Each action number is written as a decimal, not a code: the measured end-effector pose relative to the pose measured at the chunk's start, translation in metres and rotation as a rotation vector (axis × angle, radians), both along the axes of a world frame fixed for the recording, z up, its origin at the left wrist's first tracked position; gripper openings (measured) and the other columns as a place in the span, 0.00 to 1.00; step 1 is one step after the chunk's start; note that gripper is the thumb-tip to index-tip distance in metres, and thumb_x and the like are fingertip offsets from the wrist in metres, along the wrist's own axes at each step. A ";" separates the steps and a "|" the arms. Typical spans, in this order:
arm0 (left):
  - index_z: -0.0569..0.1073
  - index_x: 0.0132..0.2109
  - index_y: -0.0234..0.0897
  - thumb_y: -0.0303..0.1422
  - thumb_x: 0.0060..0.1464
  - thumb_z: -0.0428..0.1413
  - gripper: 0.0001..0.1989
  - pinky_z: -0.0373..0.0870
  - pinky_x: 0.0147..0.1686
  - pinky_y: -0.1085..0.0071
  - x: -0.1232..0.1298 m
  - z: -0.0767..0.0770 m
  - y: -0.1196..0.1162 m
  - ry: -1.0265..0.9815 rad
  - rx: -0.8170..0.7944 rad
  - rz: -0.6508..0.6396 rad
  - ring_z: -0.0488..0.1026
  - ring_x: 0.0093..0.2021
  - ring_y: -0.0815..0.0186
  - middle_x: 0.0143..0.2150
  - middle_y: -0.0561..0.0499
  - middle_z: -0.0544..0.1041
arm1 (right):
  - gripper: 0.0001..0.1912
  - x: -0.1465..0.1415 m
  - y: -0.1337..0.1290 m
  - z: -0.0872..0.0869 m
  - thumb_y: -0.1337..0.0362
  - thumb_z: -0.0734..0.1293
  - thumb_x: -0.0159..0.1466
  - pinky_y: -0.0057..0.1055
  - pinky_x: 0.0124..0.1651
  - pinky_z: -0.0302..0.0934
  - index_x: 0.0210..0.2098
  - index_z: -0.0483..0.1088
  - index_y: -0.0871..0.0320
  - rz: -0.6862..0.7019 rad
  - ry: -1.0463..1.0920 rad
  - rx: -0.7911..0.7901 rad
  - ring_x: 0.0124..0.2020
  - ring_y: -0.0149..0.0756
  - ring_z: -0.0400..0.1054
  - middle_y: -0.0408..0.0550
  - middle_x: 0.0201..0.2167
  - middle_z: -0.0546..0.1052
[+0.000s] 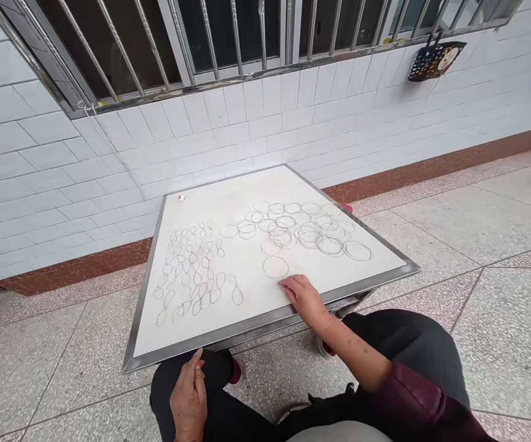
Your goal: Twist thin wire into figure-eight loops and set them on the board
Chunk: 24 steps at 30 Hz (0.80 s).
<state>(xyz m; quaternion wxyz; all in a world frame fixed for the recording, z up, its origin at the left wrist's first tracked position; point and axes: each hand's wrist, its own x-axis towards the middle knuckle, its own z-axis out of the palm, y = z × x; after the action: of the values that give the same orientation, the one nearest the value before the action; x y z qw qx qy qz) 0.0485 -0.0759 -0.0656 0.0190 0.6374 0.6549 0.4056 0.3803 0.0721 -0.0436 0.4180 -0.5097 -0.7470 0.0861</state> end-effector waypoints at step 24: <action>0.78 0.47 0.37 0.54 0.55 0.54 0.27 0.72 0.24 0.68 0.051 0.036 0.003 -0.582 -0.259 0.037 0.75 0.26 0.63 0.31 0.47 0.80 | 0.08 0.018 0.009 0.047 0.72 0.57 0.68 0.30 0.36 0.62 0.36 0.66 0.56 0.129 -0.252 -0.056 0.34 0.37 0.66 0.47 0.34 0.72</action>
<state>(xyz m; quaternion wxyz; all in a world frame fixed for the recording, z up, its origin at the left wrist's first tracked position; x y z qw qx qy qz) 0.0997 -0.0733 -0.0291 0.2792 0.4748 0.6798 0.4843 0.3985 0.0809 0.0034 0.3000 -0.4790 -0.8221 0.0688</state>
